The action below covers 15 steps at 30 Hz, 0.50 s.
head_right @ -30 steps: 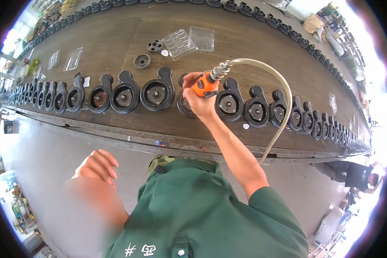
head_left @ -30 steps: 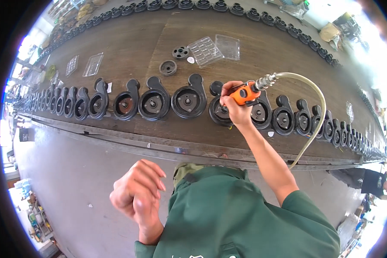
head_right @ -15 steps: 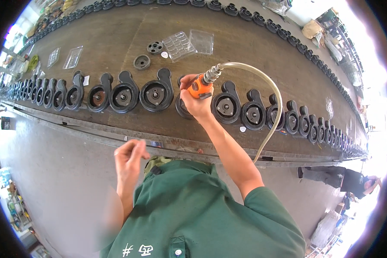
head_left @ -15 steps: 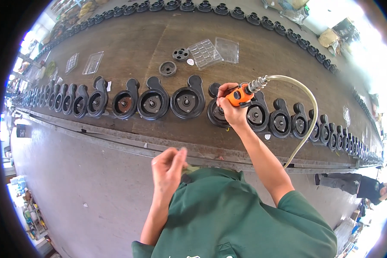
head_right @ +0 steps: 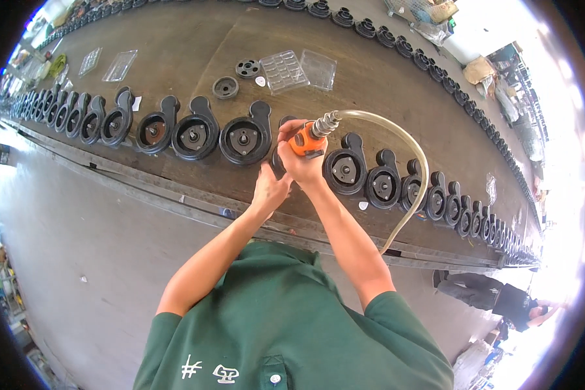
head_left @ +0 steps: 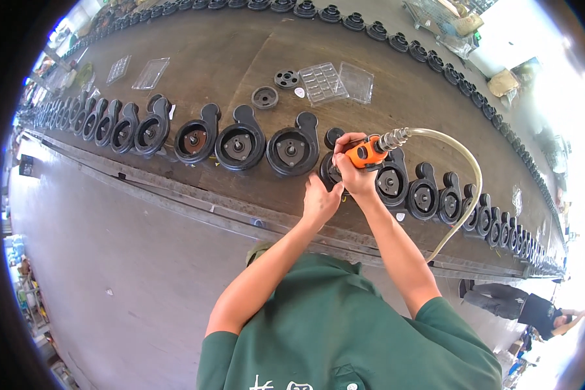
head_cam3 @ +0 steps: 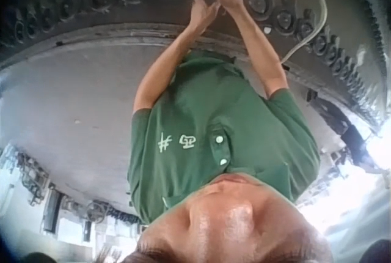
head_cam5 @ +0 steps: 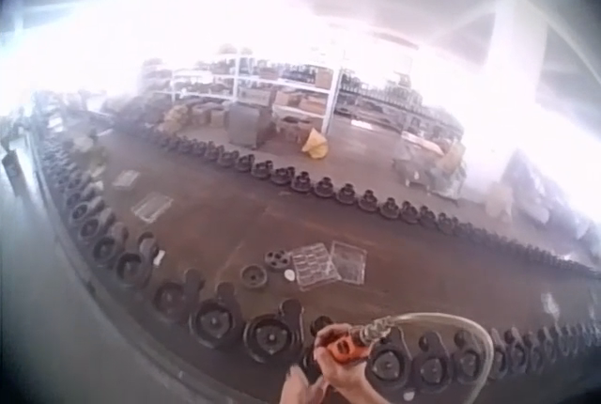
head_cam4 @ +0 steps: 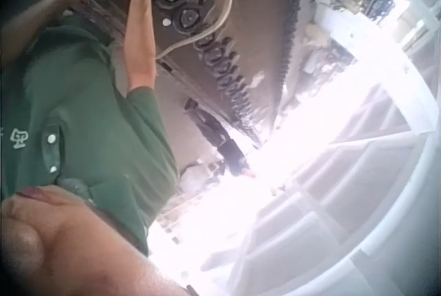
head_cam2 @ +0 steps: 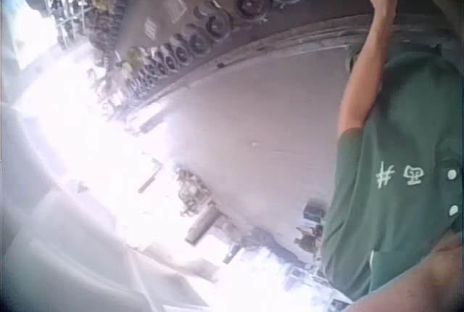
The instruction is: The person assembles components into mechanical housings using an orange pneumatic screwdriver. The person aligns the components by hand and fastens them by applying the tool to specific points on the housings.
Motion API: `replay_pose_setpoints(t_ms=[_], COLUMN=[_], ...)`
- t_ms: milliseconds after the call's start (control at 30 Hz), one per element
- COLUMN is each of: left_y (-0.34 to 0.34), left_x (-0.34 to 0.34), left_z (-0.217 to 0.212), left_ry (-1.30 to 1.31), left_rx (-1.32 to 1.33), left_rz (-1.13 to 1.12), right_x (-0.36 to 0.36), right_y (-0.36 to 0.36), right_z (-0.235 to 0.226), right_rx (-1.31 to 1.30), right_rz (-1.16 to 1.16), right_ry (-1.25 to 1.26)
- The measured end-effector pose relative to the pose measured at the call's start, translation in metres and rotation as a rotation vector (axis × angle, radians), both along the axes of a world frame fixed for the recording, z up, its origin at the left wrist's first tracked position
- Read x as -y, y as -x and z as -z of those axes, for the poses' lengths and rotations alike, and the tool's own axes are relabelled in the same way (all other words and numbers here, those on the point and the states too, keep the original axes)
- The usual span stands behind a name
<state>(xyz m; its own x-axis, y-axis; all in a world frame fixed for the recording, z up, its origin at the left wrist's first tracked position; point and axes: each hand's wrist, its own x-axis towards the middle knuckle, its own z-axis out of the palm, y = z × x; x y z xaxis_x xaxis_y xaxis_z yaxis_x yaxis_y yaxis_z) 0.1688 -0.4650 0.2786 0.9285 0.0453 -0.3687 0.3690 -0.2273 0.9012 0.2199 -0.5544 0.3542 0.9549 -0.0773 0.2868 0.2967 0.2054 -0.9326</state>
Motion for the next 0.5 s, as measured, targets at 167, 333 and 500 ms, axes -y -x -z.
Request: replay_pose_setpoints(t_ms=[167, 333, 500], left_y=[-0.010, -0.011, -0.012], left_x=[0.011, 0.009, 0.007], left_z=[0.004, 0.003, 0.006], left_ry=[0.091, 0.098, 0.089], left_rx=[-0.049, 0.069, 0.070], left_rz=[-0.072, -0.106, -0.077], right_x=[0.003, 0.010, 0.008], right_y=[0.002, 0.004, 0.001], right_z=[-0.001, 0.006, 0.002], right_rx=[-0.017, 0.058, 0.045], right_rz=[-0.002, -0.018, -0.018], right_ry=[-0.026, 0.123, 0.075])
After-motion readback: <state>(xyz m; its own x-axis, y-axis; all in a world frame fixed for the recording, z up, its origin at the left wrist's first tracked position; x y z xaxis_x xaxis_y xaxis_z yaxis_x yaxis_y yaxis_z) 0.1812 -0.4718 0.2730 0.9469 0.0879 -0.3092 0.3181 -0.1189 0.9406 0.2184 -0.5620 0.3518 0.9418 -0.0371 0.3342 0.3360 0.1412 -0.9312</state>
